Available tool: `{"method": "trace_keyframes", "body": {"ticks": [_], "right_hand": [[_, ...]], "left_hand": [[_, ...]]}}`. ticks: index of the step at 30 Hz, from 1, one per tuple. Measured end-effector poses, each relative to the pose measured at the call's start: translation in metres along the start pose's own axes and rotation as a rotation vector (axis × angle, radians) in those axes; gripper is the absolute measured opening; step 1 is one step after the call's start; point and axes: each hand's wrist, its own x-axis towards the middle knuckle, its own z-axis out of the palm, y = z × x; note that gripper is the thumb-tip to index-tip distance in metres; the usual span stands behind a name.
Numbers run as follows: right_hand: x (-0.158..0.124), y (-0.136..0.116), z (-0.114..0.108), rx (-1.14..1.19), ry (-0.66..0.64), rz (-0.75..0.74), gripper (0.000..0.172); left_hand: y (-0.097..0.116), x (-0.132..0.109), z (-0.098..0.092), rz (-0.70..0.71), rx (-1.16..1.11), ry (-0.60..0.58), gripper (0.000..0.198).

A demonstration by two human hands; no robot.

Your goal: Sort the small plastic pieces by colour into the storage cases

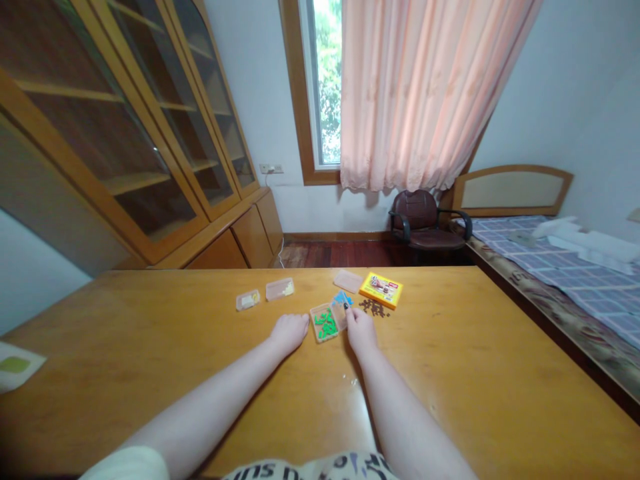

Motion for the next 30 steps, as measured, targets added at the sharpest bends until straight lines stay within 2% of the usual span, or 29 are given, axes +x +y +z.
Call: {"method": "trace_keyframes", "body": {"ticks": [3, 6, 9, 12, 15, 18, 21, 25, 30], "right_hand": [[-0.004, -0.005, 0.002, -0.030, -0.025, -0.012, 0.045], [-0.006, -0.008, 0.003, -0.048, -0.046, -0.013, 0.047], [-0.007, -0.009, 0.003, -0.042, -0.054, -0.009, 0.047], [-0.006, -0.008, 0.002, -0.036, -0.050, 0.003, 0.046], [-0.005, -0.006, 0.002, -0.039, -0.050, 0.005, 0.045], [-0.004, -0.004, 0.004, -0.033, -0.052, 0.007, 0.045], [-0.004, -0.003, 0.004, -0.026, -0.049, 0.013, 0.047], [-0.003, -0.002, 0.004, -0.017, -0.045, 0.010, 0.049], [-0.003, 0.000, 0.005, -0.001, -0.050, 0.003, 0.045]], "left_hand": [[-0.003, 0.002, -0.006, -0.064, -0.042, 0.051, 0.032], [0.000, 0.007, -0.013, -0.062, -0.088, 0.102, 0.034], [0.005, 0.012, -0.016, 0.042, -0.189, 0.137, 0.032], [0.000, 0.012, -0.012, 0.185, -0.416, 0.187, 0.027], [-0.015, 0.007, -0.008, 0.178, -0.540, 0.230, 0.026], [-0.030, -0.003, -0.008, 0.082, -0.460, 0.200, 0.025], [-0.036, -0.015, -0.008, 0.028, -0.268, 0.124, 0.028], [-0.029, -0.027, -0.001, 0.079, -0.053, 0.045, 0.031], [-0.021, -0.026, 0.003, 0.109, -0.009, 0.004, 0.031]]}}
